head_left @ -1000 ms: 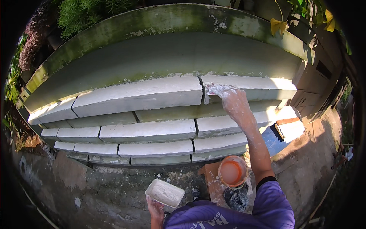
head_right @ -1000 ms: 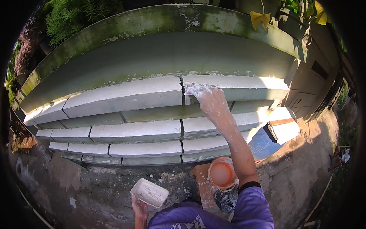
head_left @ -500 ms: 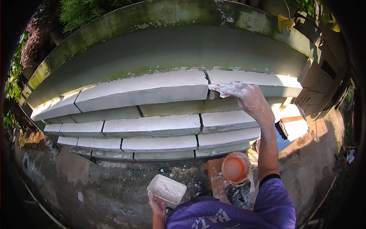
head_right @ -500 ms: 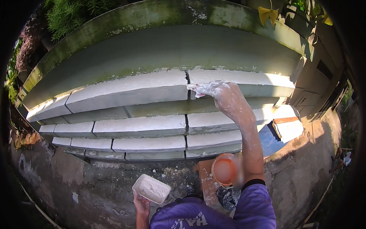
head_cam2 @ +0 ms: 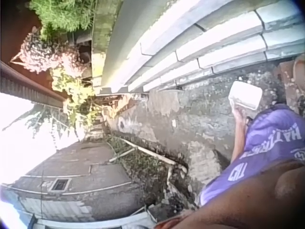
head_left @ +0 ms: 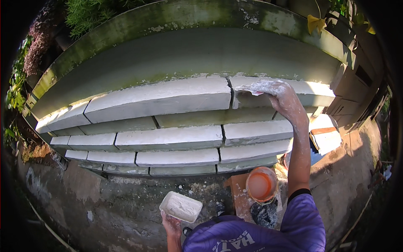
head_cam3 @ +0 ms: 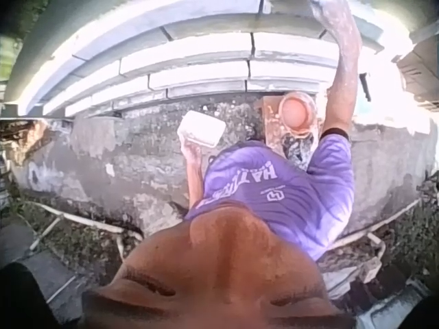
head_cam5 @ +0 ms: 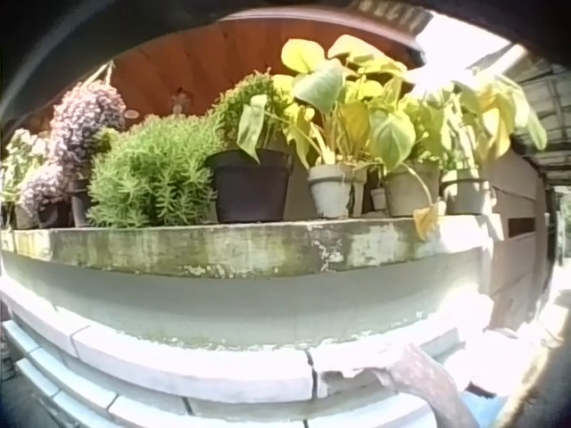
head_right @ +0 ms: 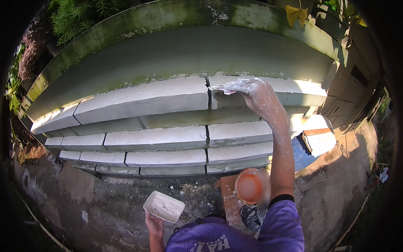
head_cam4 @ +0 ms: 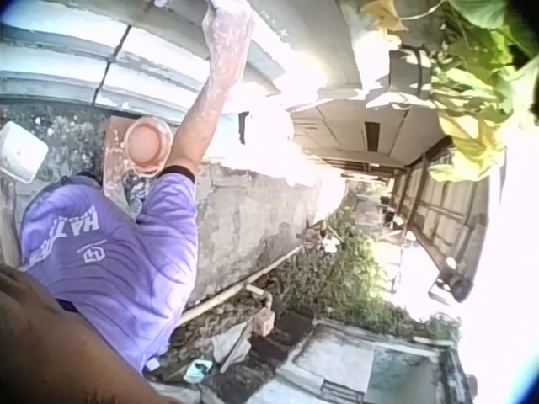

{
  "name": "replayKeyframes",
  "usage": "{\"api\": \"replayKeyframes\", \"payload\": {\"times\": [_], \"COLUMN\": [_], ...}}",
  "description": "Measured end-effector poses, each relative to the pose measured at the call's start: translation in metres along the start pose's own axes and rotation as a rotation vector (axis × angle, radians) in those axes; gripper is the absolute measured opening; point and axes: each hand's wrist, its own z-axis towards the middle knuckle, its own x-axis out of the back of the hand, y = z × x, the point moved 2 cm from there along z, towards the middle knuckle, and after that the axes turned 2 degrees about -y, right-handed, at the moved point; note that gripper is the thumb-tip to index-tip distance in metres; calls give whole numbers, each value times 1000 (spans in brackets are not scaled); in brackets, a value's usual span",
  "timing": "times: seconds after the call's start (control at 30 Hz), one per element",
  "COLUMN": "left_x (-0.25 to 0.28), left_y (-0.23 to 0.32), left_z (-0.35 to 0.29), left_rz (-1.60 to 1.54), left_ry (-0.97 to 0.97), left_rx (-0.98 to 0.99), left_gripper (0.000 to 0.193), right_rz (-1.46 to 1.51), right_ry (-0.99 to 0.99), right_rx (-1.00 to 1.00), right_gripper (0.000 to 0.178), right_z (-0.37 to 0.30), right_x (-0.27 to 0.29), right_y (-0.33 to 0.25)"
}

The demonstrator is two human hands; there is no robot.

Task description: Applying plaster or putty to the surfaces and joints of a concrete wall using a spatula.

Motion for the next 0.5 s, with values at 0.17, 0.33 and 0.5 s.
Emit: {"api": "replayKeyframes", "payload": {"times": [0.17, 0.33, 0.5], "left_x": [7, 10, 16], "left_y": [4, 6, 8], "left_z": [2, 2, -1], "left_rz": [16, -19, -27], "left_ry": [3, 66, 11], "left_rx": [10, -31, -3], "left_gripper": [49, 49, 52], "right_rz": [11, 45, 56], "right_ry": [-197, -179, 62], "right_rx": [-202, -62, -12], "right_gripper": [37, 38, 36], "right_z": [29, 3, 24], "right_x": [-27, 5, -2], "right_y": [22, 5, 17]}}
